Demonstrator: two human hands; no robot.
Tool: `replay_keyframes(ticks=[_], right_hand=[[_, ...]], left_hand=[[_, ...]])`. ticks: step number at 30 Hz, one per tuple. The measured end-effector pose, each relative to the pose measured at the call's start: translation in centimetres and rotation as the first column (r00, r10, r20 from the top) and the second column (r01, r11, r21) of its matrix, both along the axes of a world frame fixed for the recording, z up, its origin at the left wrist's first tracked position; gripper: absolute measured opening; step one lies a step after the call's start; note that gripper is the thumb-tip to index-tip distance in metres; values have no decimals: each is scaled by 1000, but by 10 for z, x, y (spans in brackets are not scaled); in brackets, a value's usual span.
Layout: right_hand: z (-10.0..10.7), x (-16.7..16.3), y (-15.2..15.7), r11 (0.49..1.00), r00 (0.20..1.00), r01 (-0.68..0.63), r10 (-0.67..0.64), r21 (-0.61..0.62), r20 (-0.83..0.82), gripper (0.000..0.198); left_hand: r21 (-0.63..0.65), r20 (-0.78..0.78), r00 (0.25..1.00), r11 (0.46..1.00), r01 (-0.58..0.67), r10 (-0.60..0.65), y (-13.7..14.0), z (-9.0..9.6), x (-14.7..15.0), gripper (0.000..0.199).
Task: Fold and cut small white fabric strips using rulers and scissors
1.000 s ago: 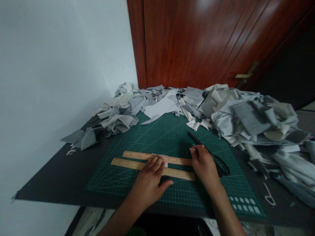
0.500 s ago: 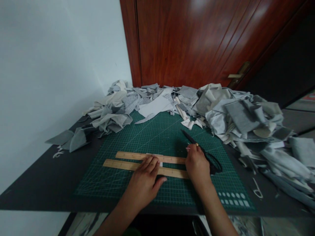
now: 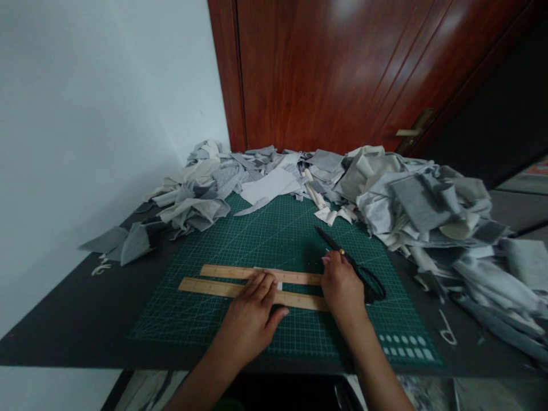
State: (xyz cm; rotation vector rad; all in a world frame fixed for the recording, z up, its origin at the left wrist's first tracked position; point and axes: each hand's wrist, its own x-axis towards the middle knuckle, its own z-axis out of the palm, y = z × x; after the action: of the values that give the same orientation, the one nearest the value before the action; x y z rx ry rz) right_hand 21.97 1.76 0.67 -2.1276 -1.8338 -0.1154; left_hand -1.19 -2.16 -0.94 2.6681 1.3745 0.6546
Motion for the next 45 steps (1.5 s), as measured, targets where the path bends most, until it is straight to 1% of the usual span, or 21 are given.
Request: replay_keyframes(ticks=[5, 12, 21, 30, 37, 45], right_hand=[[3, -2, -1, 1000, 1000, 15, -15, -24, 23, 9], [3, -1, -2, 1000, 1000, 10, -10, -25, 23, 9], [1, -2, -2, 1000, 999, 8, -7, -11, 42, 9], [1, -2, -2, 1000, 998, 6, -5, -15, 59, 8], [4, -3, -2, 999, 999, 19, -18, -48, 29, 11], [4, -2, -2, 999, 999, 12, -11, -52, 32, 11]], left_hand=[[-8, -23, 1000, 1000, -4, 4, -1, 1, 1, 48], [-41, -30, 999, 999, -16, 15, -2, 5, 4, 51], [-30, -15, 1000, 999, -12, 12, -2, 2, 3, 53], [-36, 4, 1000, 999, -12, 12, -2, 2, 2, 48], [-59, -13, 1000, 998, -17, 16, -2, 3, 3, 51], [-49, -9, 1000, 999, -13, 12, -2, 2, 2, 51]])
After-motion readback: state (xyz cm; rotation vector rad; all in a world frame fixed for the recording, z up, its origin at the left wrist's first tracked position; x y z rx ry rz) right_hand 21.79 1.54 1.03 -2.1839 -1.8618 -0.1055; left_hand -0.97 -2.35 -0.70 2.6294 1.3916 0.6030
